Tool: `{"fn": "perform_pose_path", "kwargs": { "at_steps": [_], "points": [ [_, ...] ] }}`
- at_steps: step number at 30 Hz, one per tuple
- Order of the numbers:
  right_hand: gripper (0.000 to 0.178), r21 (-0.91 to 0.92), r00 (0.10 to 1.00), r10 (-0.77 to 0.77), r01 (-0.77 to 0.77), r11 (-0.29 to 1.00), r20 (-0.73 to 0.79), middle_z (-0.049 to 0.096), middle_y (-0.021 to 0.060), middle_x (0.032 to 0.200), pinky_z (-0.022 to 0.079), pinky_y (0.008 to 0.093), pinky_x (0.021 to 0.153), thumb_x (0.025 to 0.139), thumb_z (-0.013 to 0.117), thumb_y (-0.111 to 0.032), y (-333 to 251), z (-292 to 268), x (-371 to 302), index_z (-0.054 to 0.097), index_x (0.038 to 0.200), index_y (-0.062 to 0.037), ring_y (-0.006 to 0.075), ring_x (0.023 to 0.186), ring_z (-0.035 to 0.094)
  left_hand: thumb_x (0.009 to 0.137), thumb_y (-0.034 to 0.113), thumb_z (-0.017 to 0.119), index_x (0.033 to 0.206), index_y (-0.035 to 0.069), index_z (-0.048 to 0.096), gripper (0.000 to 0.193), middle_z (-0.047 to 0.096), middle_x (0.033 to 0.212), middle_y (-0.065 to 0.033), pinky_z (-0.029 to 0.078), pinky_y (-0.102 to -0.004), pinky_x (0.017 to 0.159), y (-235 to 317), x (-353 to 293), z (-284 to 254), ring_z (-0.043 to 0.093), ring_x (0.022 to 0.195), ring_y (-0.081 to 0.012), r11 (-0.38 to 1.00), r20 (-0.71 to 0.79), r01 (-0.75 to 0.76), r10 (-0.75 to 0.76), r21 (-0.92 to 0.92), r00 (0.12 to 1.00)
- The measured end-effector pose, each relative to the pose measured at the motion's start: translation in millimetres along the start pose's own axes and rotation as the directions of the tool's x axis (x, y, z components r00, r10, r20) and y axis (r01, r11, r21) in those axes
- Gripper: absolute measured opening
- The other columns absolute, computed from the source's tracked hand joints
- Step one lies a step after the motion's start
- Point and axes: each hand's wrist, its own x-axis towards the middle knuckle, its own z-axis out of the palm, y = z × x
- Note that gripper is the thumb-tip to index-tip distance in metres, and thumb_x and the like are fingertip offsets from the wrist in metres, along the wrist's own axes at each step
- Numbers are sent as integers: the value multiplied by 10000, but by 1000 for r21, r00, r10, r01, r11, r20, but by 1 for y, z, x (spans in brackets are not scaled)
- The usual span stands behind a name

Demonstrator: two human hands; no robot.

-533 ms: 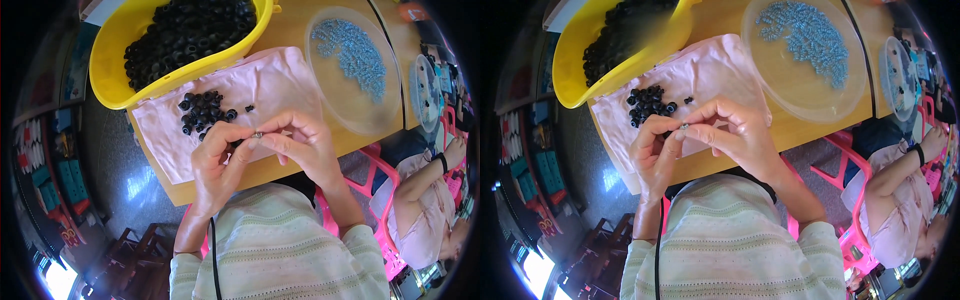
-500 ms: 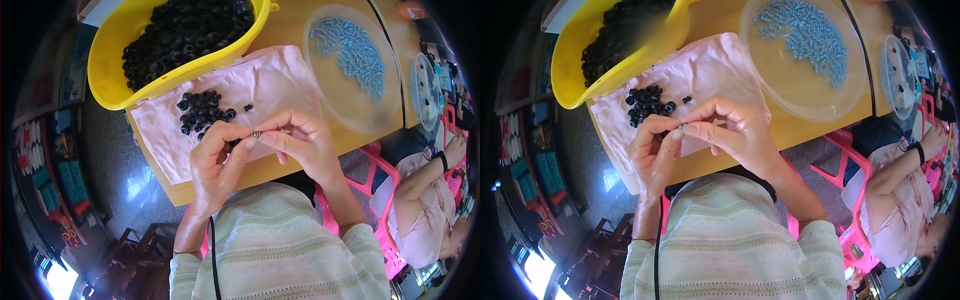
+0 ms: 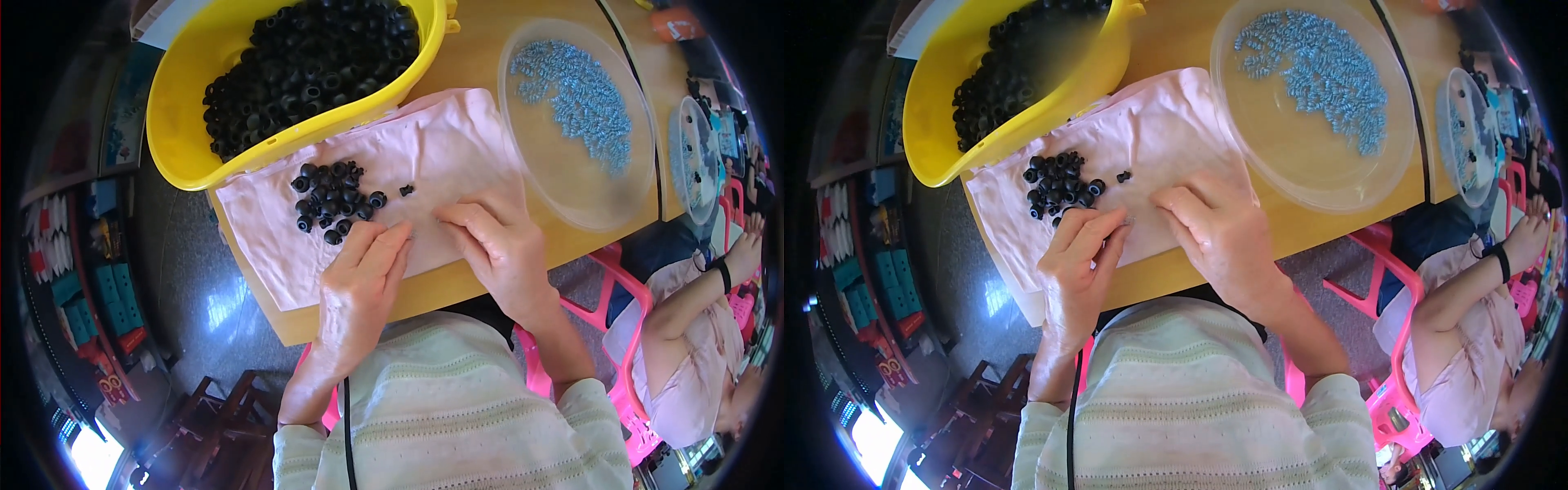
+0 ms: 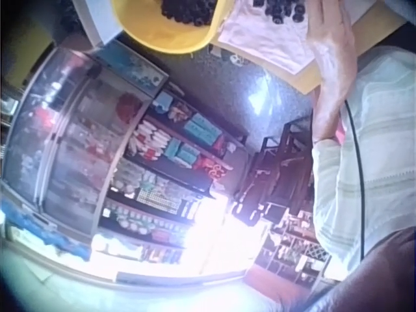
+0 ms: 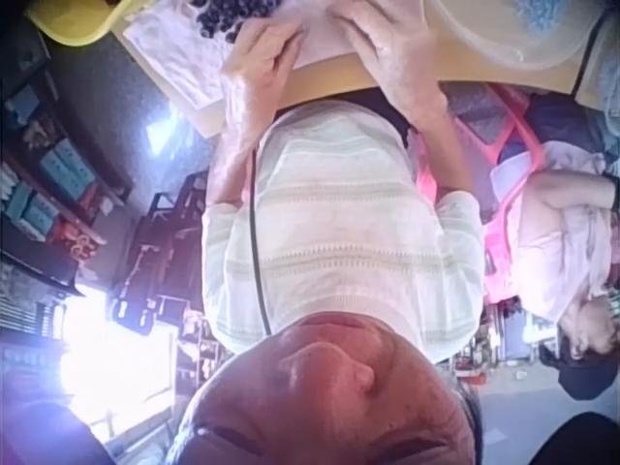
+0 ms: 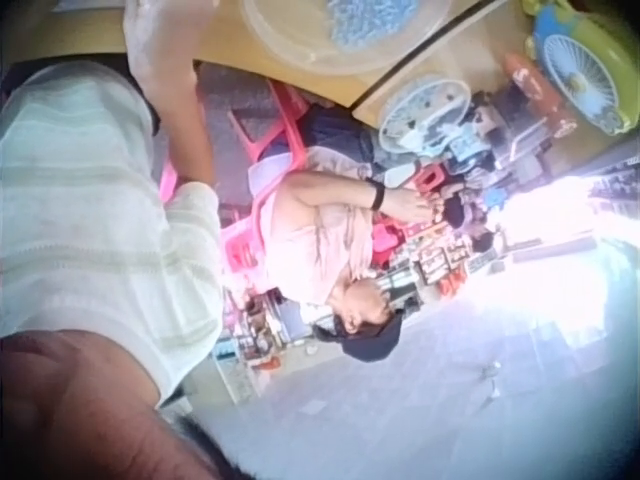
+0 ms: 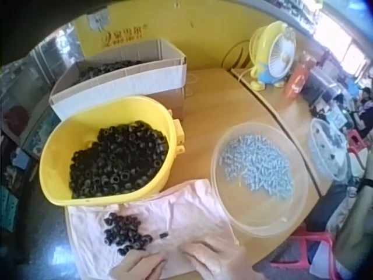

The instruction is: The person assembles plastic cord locks by picking housings, springs, and inner plugs from the table and fitting the components together by hand.

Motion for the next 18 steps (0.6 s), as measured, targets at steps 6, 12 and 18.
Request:
{"fn": "perform_pose_path", "kwargs": {
  "at_steps": [6,12,18],
  "points": [
    [183,-1,999,29,-29,1000,-38,620,81,834,486,286,621,727,668,61,3,-2,0,648,889,-21,195,725,615,816,-48,605,1148,9,620,337,592,984,-80,468,-219,632,8,-8,-15,571,715,-117,911,41,93,-83,-401,996],
    [155,277,994,107,-107,955,15,625,63,837,438,219,557,747,673,59,-12,-12,-3,665,885,-12,103,668,579,836,-76,577,1135,-31,523,307,614,1068,-179,534,-303,808,0,-25,-18,641,891,-199,270,264,372,-362,-888,894],
    [190,523,992,-10,-56,850,123,615,69,861,460,215,548,756,689,64,-49,-21,-9,674,927,-18,89,652,581,808,-76,624,1032,-17,543,246,632,1017,-213,562,-349,785,1,-34,-19,659,897,-241,35,306,332,-307,-943,901]
  ]
}}
